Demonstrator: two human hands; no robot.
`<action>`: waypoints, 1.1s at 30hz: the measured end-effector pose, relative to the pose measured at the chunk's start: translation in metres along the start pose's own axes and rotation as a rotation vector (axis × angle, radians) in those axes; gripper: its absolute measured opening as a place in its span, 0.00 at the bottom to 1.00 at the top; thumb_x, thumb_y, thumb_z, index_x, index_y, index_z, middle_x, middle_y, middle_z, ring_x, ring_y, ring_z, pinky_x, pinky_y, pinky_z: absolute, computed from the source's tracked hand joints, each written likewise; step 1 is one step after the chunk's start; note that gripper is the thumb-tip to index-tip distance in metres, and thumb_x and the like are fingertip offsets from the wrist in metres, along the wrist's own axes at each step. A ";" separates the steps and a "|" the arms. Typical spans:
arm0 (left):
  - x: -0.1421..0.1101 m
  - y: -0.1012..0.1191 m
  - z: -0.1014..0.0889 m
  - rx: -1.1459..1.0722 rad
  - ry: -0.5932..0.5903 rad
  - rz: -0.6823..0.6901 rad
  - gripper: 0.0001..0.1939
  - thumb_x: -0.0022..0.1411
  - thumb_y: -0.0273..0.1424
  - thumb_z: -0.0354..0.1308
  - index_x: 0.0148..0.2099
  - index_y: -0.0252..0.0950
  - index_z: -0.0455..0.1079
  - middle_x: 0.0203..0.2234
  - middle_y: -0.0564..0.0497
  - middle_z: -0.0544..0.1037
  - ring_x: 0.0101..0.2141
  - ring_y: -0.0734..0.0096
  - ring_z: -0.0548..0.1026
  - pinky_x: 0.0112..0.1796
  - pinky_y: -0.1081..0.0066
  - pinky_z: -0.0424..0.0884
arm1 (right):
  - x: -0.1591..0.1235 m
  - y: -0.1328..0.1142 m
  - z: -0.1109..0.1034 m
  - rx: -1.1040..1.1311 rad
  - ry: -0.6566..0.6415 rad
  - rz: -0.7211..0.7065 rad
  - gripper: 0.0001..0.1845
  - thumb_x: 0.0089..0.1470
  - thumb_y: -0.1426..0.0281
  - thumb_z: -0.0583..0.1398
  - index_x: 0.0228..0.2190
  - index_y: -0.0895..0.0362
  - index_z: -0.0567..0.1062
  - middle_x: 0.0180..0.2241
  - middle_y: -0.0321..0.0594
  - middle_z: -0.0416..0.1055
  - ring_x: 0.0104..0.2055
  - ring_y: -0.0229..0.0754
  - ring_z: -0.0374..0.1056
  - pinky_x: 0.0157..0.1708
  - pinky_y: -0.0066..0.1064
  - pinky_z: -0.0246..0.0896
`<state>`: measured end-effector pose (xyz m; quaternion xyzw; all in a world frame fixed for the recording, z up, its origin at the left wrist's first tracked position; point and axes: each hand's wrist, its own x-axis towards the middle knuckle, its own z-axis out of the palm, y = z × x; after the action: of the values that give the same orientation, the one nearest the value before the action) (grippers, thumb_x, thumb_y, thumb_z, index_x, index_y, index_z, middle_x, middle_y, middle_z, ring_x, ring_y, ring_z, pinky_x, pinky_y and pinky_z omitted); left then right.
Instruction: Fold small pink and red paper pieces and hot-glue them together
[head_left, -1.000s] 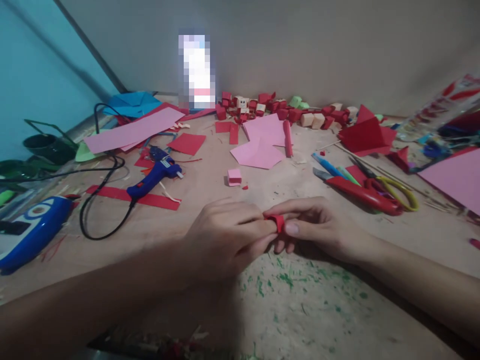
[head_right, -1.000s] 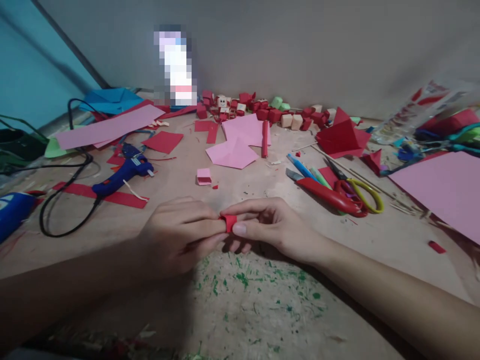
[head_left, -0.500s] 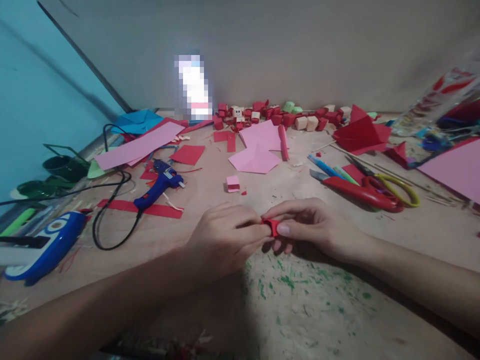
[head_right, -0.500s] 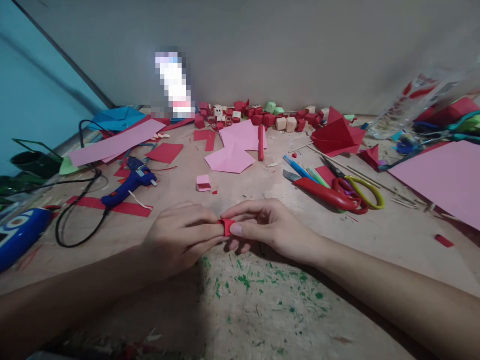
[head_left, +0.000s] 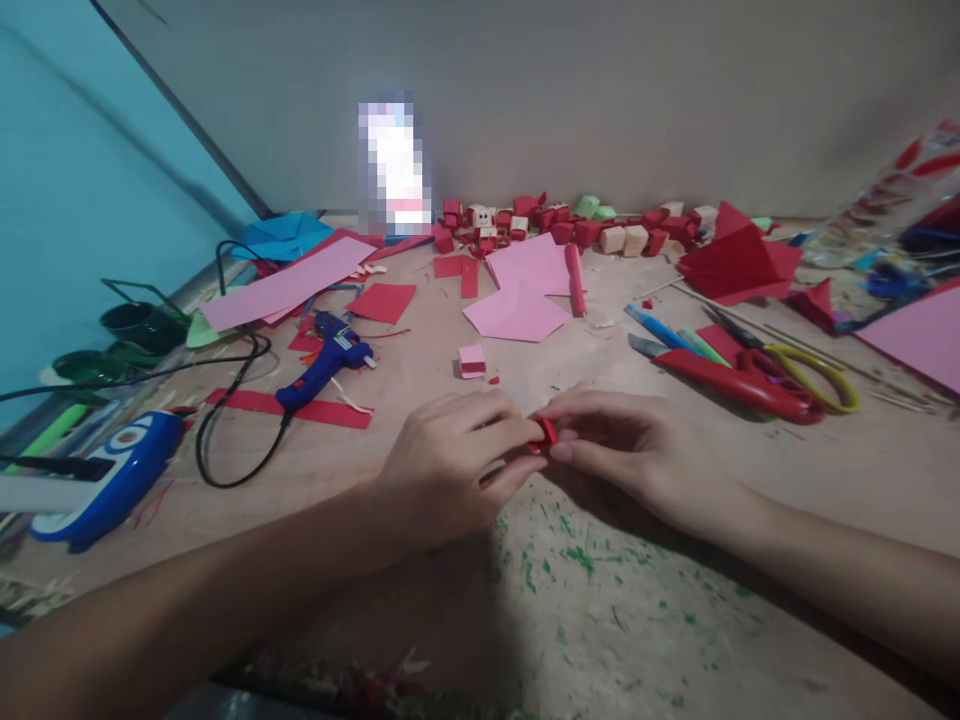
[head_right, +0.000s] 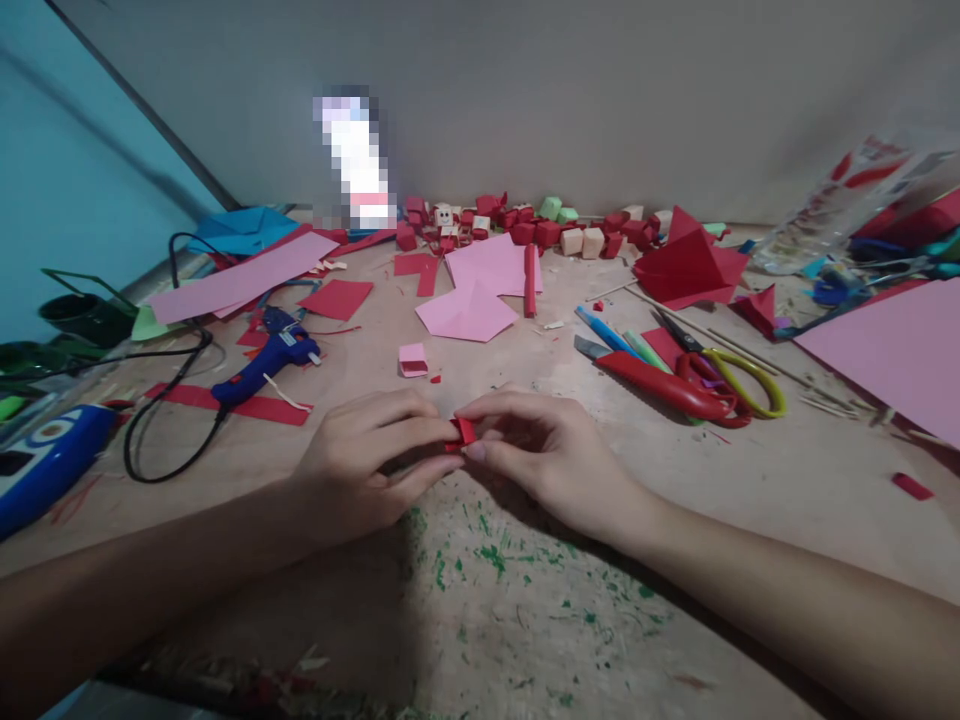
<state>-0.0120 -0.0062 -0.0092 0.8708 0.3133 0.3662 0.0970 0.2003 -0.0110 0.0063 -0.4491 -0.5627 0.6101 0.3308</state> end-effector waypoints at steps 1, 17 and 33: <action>0.000 0.001 -0.001 -0.011 0.003 -0.003 0.05 0.64 0.29 0.64 0.42 0.35 0.76 0.32 0.48 0.80 0.33 0.69 0.76 0.36 0.68 0.72 | 0.000 0.000 0.000 0.034 0.001 0.024 0.13 0.53 0.65 0.69 0.40 0.56 0.79 0.27 0.35 0.73 0.23 0.34 0.64 0.22 0.27 0.61; 0.003 0.000 0.000 -0.277 -0.005 -0.227 0.08 0.60 0.27 0.67 0.42 0.35 0.75 0.34 0.48 0.81 0.33 0.69 0.77 0.37 0.69 0.75 | -0.005 0.005 -0.005 -0.474 0.090 -0.458 0.10 0.60 0.69 0.64 0.44 0.54 0.78 0.46 0.45 0.76 0.42 0.43 0.75 0.37 0.33 0.73; 0.013 -0.002 -0.005 -0.478 -0.180 -0.339 0.09 0.58 0.21 0.66 0.43 0.32 0.76 0.35 0.51 0.80 0.36 0.74 0.77 0.40 0.75 0.73 | -0.003 0.016 -0.010 -0.966 0.021 -0.770 0.04 0.62 0.70 0.61 0.37 0.57 0.77 0.42 0.45 0.72 0.36 0.38 0.68 0.34 0.30 0.62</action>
<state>-0.0096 0.0031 0.0007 0.7876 0.3494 0.3294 0.3862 0.2118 -0.0123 -0.0084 -0.3189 -0.8938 0.1186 0.2921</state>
